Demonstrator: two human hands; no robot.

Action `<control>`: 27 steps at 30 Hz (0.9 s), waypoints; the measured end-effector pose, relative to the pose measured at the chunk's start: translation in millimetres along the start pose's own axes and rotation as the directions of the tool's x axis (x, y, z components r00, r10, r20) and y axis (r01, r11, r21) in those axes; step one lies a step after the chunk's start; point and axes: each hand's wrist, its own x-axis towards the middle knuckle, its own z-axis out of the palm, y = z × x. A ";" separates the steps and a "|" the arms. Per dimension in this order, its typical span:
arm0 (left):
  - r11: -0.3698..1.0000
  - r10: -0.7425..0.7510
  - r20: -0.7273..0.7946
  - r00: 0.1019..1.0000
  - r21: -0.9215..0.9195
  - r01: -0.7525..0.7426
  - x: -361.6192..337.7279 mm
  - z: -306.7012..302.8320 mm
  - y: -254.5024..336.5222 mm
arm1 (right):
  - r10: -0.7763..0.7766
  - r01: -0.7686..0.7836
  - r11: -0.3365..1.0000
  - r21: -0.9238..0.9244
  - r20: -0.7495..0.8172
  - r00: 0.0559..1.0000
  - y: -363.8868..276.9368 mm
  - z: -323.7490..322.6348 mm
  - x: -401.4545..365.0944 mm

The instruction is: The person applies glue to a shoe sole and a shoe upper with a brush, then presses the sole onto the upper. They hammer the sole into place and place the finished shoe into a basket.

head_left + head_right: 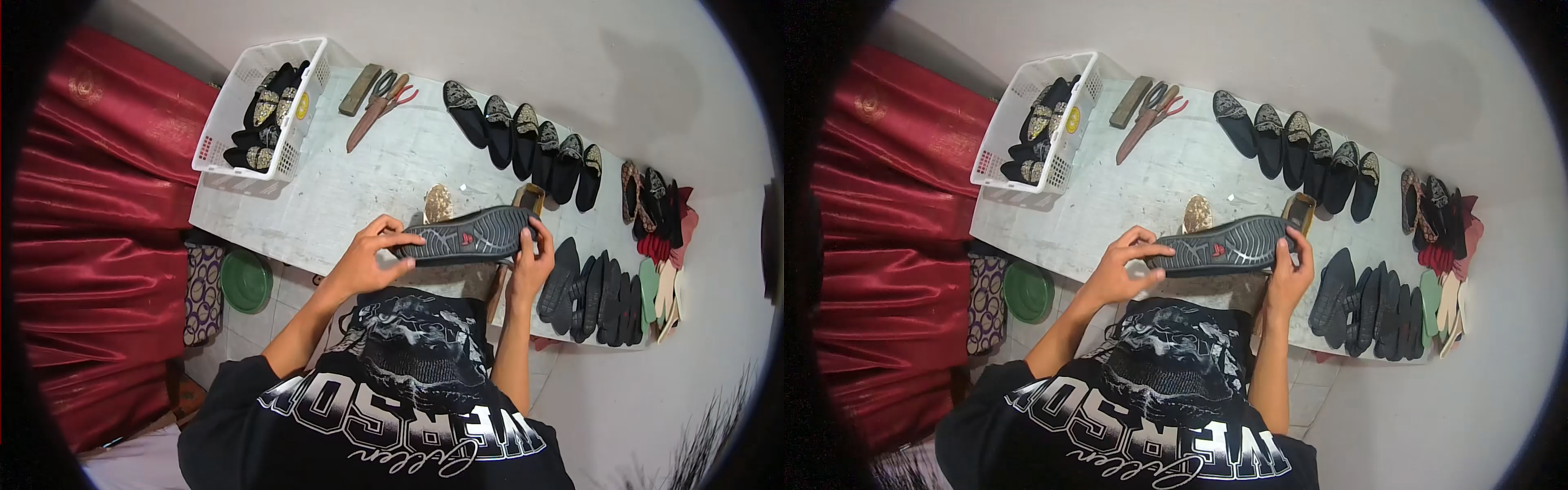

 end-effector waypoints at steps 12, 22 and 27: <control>0.937 0.215 -0.012 0.977 0.283 -0.203 -46.2 -48.5 30.8 | -0.313 0.330 0.940 -0.083 0.175 0.934 -57.4 3.0 -33.5; 0.966 0.020 -0.162 0.987 0.258 0.022 -98.1 -140.3 41.8 | -0.387 0.514 0.828 -0.224 0.436 0.813 -86.6 86.5 -52.0; 0.994 -0.012 -0.259 0.966 0.099 0.039 -139.6 -215.4 -33.4 | -0.457 0.655 0.751 -0.084 0.651 0.607 -100.3 188.0 -77.3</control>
